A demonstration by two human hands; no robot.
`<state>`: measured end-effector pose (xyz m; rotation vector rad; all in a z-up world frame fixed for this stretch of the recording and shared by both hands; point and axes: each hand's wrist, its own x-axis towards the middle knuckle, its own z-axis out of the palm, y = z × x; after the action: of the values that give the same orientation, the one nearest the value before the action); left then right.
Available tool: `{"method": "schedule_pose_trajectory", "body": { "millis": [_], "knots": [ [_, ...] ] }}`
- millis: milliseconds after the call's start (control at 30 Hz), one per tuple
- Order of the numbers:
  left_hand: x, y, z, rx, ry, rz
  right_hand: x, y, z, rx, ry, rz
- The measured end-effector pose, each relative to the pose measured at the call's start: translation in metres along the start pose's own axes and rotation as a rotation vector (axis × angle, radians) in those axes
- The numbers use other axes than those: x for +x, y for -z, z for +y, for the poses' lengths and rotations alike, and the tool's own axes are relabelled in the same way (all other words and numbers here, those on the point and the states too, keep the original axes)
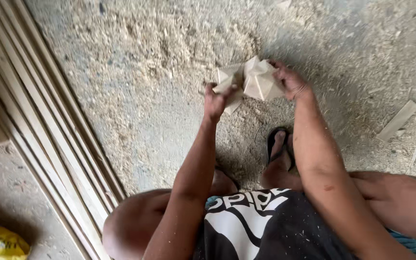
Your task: The person squats on the floor and sorts small, pyramid-shaped wooden pieces from a pile, arranging them into neat rows on the ground. They then gather the sorted pieces and place them onto a wooden rack.
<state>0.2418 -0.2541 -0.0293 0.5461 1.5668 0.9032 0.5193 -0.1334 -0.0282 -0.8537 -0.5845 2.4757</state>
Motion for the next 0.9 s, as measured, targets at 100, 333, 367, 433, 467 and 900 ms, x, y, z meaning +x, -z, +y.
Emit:
{"method": "schedule_pose_trajectory", "body": {
  "millis": [100,333,367,433,467,900],
  "knots": [
    [0.008,-0.021,0.01,0.14,0.111,0.186,0.003,0.007,-0.009,-0.028,-0.009,0.103],
    [-0.02,-0.028,0.032,0.216,0.004,0.402,-0.004,-0.013,-0.012,-0.032,-0.016,0.231],
    [-0.018,-0.024,0.033,0.052,-0.009,0.329,-0.005,-0.014,-0.014,-0.031,-0.02,0.26],
    [-0.009,-0.013,0.035,-0.274,-0.038,0.183,-0.005,-0.016,-0.017,-0.028,-0.026,0.314],
    [-0.003,-0.007,0.037,-0.325,-0.031,0.115,-0.003,-0.016,-0.018,-0.008,-0.015,0.301],
    [0.033,0.016,0.051,-0.462,0.081,-0.332,0.0,-0.02,-0.023,-0.017,-0.081,0.312]
  ]
}}
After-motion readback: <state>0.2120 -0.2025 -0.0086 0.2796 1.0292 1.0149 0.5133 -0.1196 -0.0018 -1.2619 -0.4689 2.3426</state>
